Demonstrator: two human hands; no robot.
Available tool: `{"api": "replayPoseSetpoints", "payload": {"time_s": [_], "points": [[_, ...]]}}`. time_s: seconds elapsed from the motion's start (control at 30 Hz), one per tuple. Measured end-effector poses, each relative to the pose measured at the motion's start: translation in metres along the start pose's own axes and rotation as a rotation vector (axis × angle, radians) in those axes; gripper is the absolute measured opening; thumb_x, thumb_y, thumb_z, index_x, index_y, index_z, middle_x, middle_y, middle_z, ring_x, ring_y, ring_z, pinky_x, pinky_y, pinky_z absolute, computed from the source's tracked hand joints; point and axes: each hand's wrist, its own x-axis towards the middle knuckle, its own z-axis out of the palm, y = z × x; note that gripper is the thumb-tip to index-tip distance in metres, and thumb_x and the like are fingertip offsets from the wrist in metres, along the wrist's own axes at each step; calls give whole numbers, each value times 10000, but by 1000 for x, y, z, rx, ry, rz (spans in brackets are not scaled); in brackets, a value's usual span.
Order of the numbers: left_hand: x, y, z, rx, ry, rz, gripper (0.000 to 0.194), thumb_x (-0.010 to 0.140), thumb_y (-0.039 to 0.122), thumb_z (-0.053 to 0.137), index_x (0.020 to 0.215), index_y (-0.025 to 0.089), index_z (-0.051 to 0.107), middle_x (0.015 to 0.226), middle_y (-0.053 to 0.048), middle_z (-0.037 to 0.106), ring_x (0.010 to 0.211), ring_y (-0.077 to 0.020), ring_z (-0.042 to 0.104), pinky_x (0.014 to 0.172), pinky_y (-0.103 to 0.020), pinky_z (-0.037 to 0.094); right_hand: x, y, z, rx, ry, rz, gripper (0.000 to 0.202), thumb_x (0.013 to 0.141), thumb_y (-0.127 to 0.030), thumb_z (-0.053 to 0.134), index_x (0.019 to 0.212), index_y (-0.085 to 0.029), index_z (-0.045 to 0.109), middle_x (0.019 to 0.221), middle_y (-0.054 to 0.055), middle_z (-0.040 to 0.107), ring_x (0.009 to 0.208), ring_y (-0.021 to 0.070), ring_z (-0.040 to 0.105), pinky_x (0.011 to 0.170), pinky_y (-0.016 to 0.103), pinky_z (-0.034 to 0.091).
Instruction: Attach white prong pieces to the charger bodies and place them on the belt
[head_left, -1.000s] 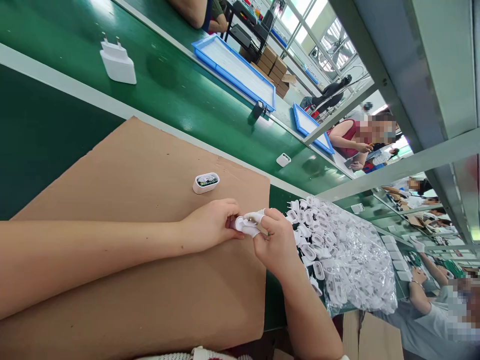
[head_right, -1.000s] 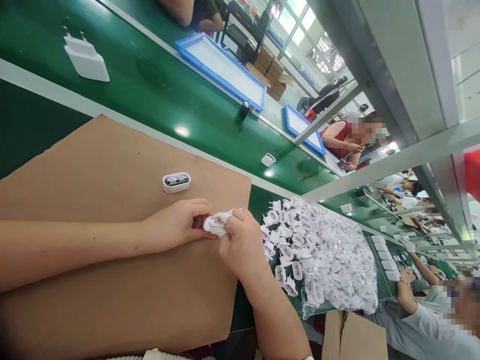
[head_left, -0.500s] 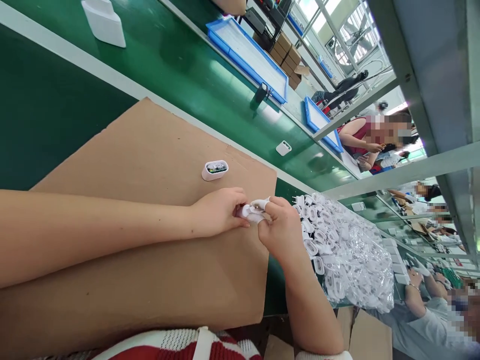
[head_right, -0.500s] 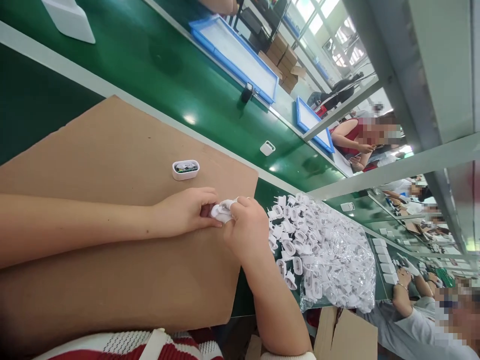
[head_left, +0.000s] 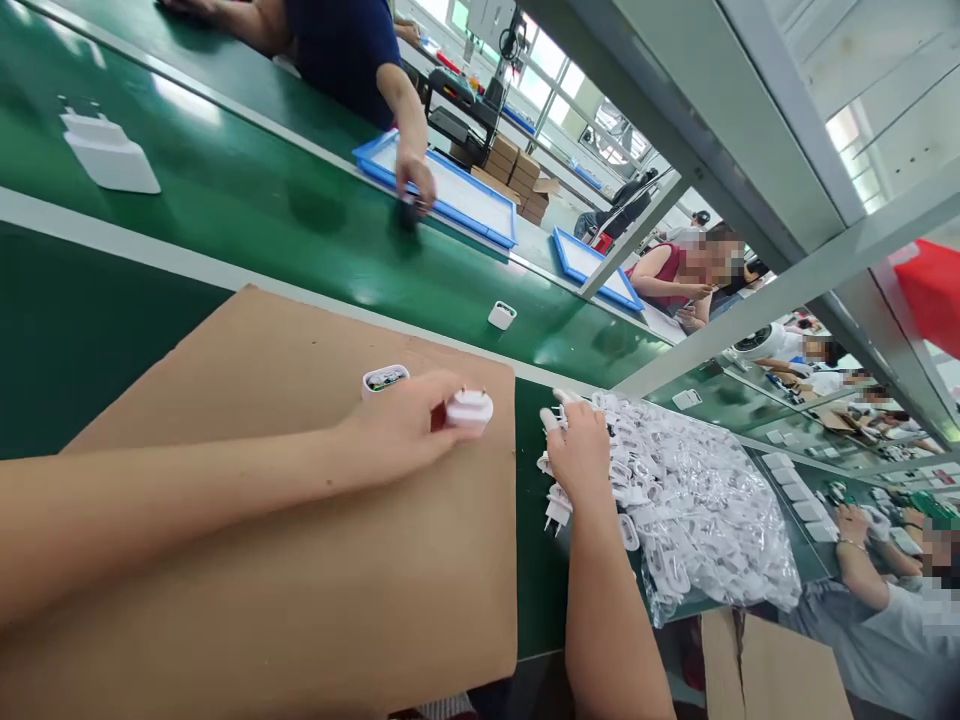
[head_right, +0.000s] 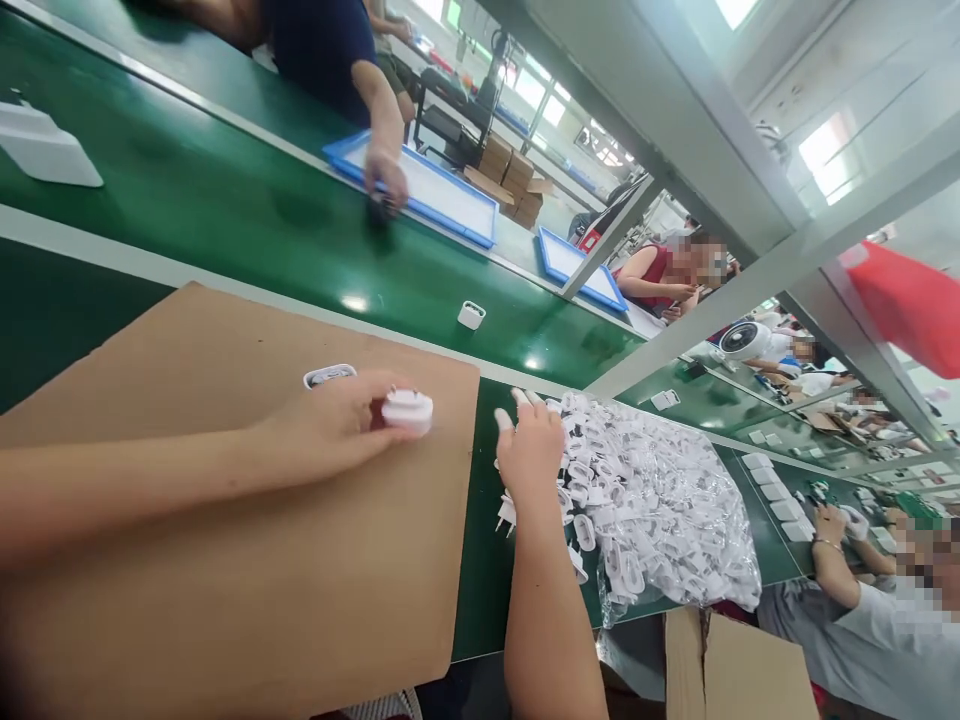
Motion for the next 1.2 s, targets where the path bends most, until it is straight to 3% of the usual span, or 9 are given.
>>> {"api": "replayPoseSetpoints", "payload": {"time_s": [0.13, 0.3, 0.47, 0.57, 0.67, 0.77, 0.87, 1.03, 1.2], "points": [[64, -3, -41, 217, 142, -99, 483, 843, 517, 685, 1221, 222, 623, 1099, -67, 718, 916, -250, 650, 803, -351, 514, 16, 13, -6, -424, -202, 205, 352, 891, -106, 559, 1207, -152, 709, 1300, 192, 674, 1248, 403, 567, 991, 510, 446], [142, -48, -80, 491, 177, -375, 504, 817, 449, 665, 1245, 187, 611, 1036, -86, 720, 914, -250, 651, 699, -328, 464, 20, 20, -2, -294, -96, 207, 317, 815, -71, 585, 1077, -194, 714, 1187, 126, 701, 1155, 326, 614, 940, 430, 446], [172, -103, -93, 522, 192, -449, 946, 582, 945, 489, 850, 65, 707, 717, -92, 666, 1014, -349, 677, 698, -399, 384, 18, 25, -3, -4, 17, 229, 409, 751, -62, 600, 1113, -241, 660, 1048, 23, 704, 964, 214, 660, 797, 318, 471], [185, -117, -91, 605, 233, -336, 1260, 423, 1108, 216, 796, 13, 717, 802, -164, 699, 1331, -507, 450, 758, -542, 296, 17, 25, -2, 147, 67, 174, 447, 716, -67, 599, 1116, -254, 671, 973, 14, 660, 917, 217, 641, 797, 331, 489], [195, -108, -77, 693, 238, -91, 1258, 499, 1103, 311, 1118, 106, 763, 1306, -191, 687, 1535, -493, 67, 987, -634, 219, 18, 21, 4, 315, 80, 134, 322, 690, -113, 638, 983, -232, 698, 990, 29, 612, 870, 203, 645, 829, 352, 537], [205, -87, -53, 758, 39, 10, 1182, 562, 827, 747, 1512, 161, 519, 1687, -152, 328, 1572, -451, 43, 1222, -553, 148, 18, 13, 11, 757, 54, 207, 400, 634, -193, 737, 1025, -226, 663, 1044, 32, 635, 861, 186, 702, 823, 340, 588], [215, -73, -36, 750, -162, -15, 928, 645, 510, 827, 1460, 154, 564, 1611, -182, 453, 1477, -391, 366, 1179, -446, 329, 16, 3, 13, 1179, -55, 296, 467, 564, -247, 808, 1003, -225, 652, 1037, 41, 714, 892, 212, 740, 798, 348, 613], [214, -51, -38, 756, -200, -125, 495, 770, 393, 682, 1206, 162, 721, 1330, -193, 692, 1203, -374, 618, 927, -385, 505, 13, -8, 6, 1461, -253, 374, 360, 590, -359, 872, 881, -211, 721, 1101, 83, 777, 1044, 247, 738, 864, 368, 609], [149, -6, -33, 677, -249, 64, 447, 850, 424, 549, 1205, 210, 717, 1317, -119, 707, 1218, -328, 620, 946, -353, 483, 11, -10, 4, 1377, -170, 377, 393, 534, -393, 922, 826, -210, 733, 1033, 69, 787, 1006, 233, 718, 837, 336, 573]]}}
